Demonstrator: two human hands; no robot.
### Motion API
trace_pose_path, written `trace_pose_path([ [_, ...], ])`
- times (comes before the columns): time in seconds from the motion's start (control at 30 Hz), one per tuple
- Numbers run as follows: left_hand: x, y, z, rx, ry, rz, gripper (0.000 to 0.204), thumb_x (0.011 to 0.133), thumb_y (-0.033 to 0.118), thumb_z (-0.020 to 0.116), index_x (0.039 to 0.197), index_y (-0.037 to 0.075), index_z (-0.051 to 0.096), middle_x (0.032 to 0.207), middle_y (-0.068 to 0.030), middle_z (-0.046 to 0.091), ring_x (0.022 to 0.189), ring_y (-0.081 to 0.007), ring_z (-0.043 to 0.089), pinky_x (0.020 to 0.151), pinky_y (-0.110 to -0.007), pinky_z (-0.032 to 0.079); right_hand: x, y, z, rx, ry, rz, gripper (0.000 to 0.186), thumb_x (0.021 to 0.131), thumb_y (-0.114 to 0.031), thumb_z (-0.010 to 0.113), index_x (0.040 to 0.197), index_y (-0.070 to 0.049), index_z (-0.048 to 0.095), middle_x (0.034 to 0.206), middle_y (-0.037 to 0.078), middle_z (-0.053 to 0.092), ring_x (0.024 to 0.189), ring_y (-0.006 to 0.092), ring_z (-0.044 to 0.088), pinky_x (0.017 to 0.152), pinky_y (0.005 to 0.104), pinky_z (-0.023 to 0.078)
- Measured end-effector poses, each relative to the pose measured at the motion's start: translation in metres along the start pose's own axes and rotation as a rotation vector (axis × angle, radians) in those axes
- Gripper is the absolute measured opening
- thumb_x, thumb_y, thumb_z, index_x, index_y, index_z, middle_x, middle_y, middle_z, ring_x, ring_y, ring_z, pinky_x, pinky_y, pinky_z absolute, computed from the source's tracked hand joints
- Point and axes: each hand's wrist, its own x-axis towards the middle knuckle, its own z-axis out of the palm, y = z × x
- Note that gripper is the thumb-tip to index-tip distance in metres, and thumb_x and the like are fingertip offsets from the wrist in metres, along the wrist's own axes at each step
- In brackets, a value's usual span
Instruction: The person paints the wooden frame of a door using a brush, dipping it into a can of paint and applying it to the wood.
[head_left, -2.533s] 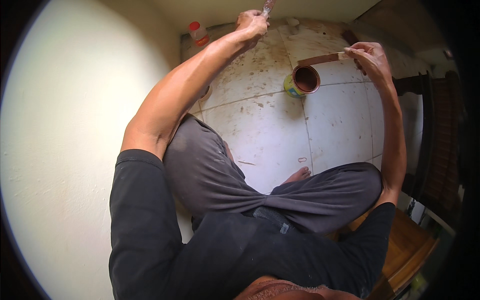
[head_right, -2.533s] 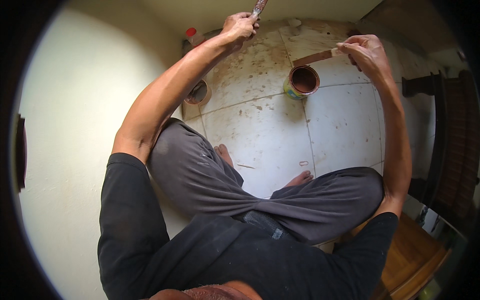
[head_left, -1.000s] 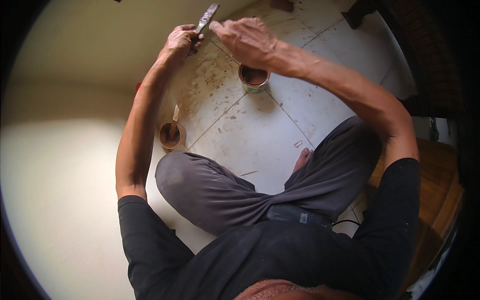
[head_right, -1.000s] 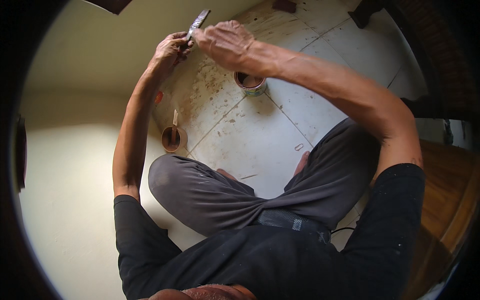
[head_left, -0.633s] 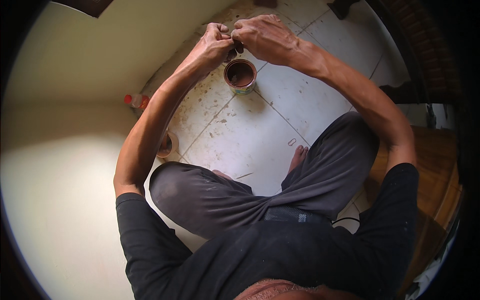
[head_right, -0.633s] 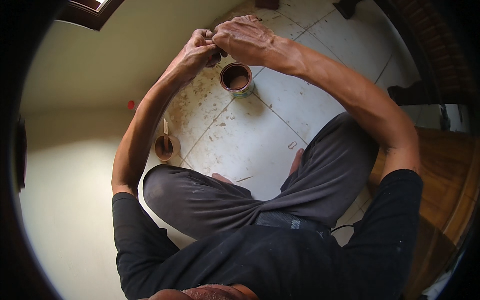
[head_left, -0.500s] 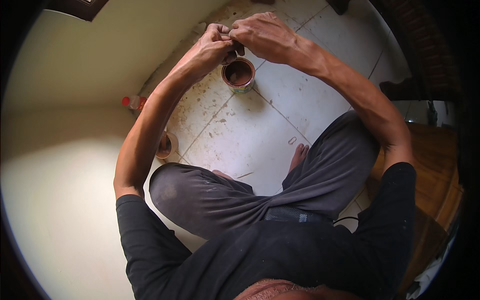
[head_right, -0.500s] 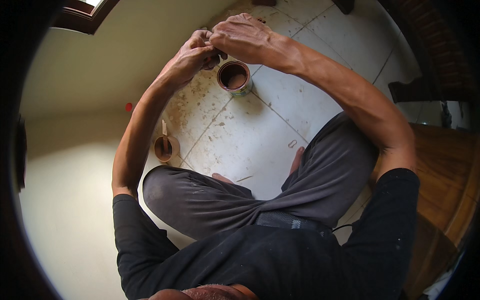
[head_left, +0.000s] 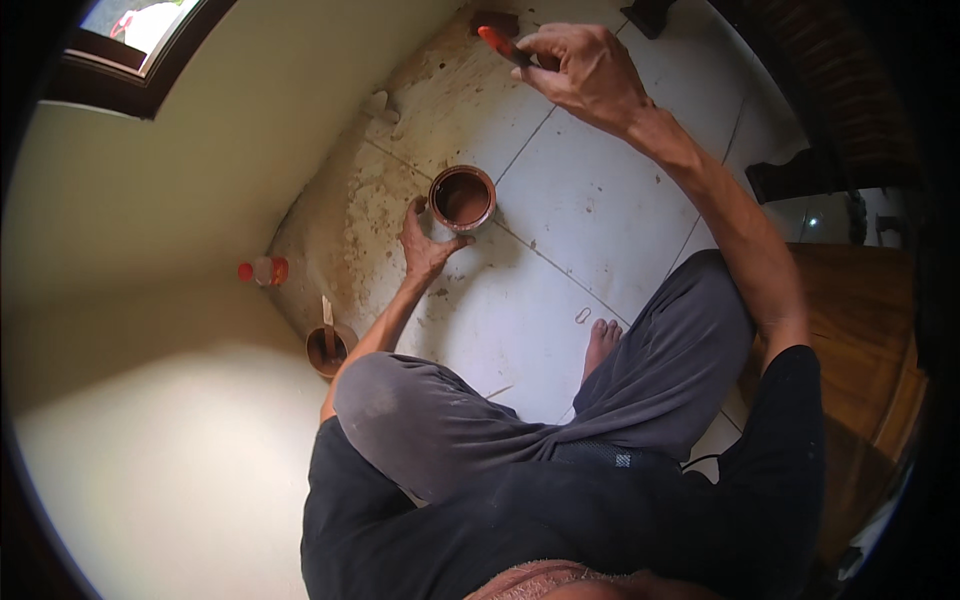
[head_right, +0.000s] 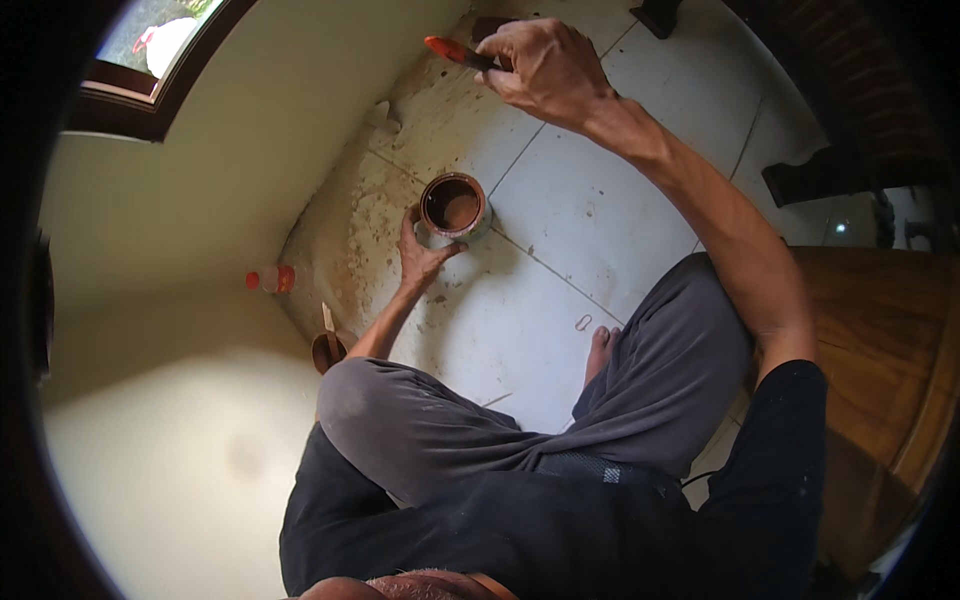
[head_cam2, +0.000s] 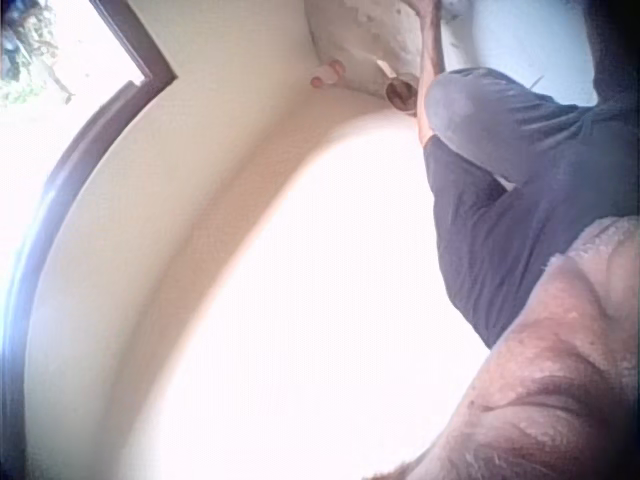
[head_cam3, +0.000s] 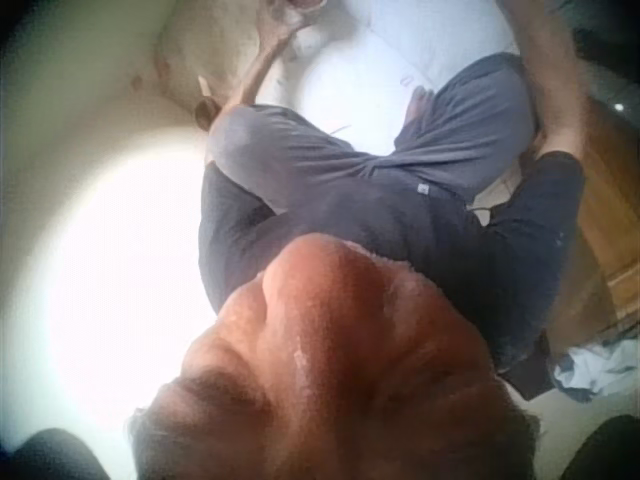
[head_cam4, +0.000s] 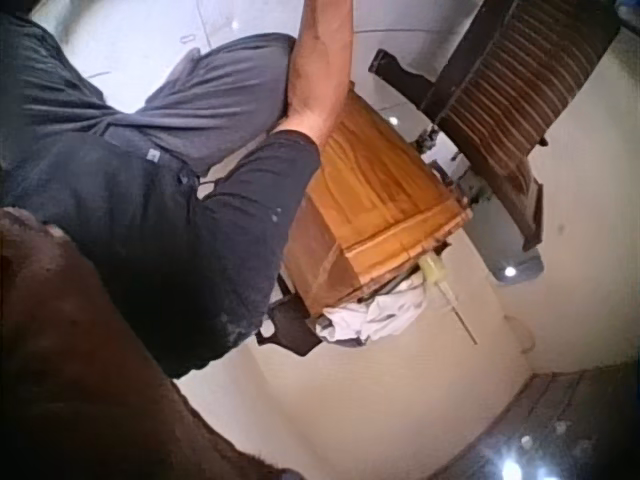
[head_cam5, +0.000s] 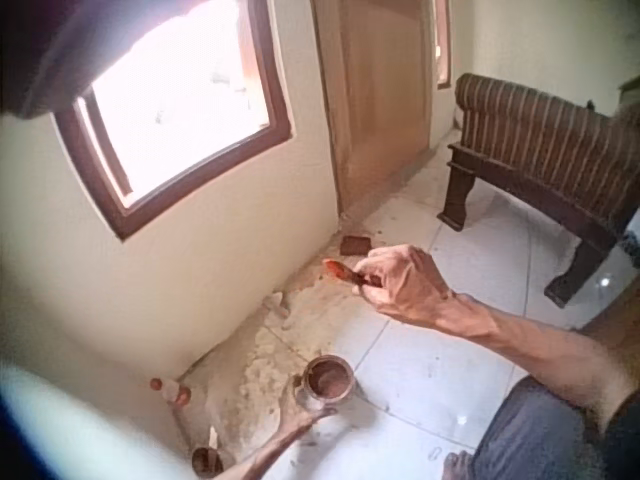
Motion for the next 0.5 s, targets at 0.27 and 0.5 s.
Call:
trace_pose_path([
  [0.27, 0.014, 0.041, 0.033, -0.144, 0.133, 0.137, 0.079, 0.048, 0.01, 0.094, 0.117, 0.003, 0.057, 0.109, -0.0113, 0.068, 0.096, -0.0272, 0.067, 0.085, -0.036, 0.054, -0.008, 0.016, -0.003, 0.121, 0.009, 0.132, 0.021, 0.075, -0.015, 0.08, 0.089, -0.003, 0.072, 0.064, 0.005, 0.059, 0.054, 0.0135, 0.053, 0.051, 0.0311, 0.042],
  [0.5, 0.018, 0.059, 0.029, -0.177, 0.113, 0.072, 0.078, 0.054, 0.013, 0.089, 0.123, 0.005, 0.053, 0.116, -0.0101, 0.063, 0.107, -0.0254, 0.062, 0.095, -0.037, 0.049, -0.011, 0.025, 0.001, 0.109, 0.083, 0.144, 0.019, 0.075, -0.015, 0.079, 0.087, -0.003, 0.07, 0.066, 0.007, 0.06, 0.055, 0.0181, 0.056, 0.052, 0.0325, 0.044],
])
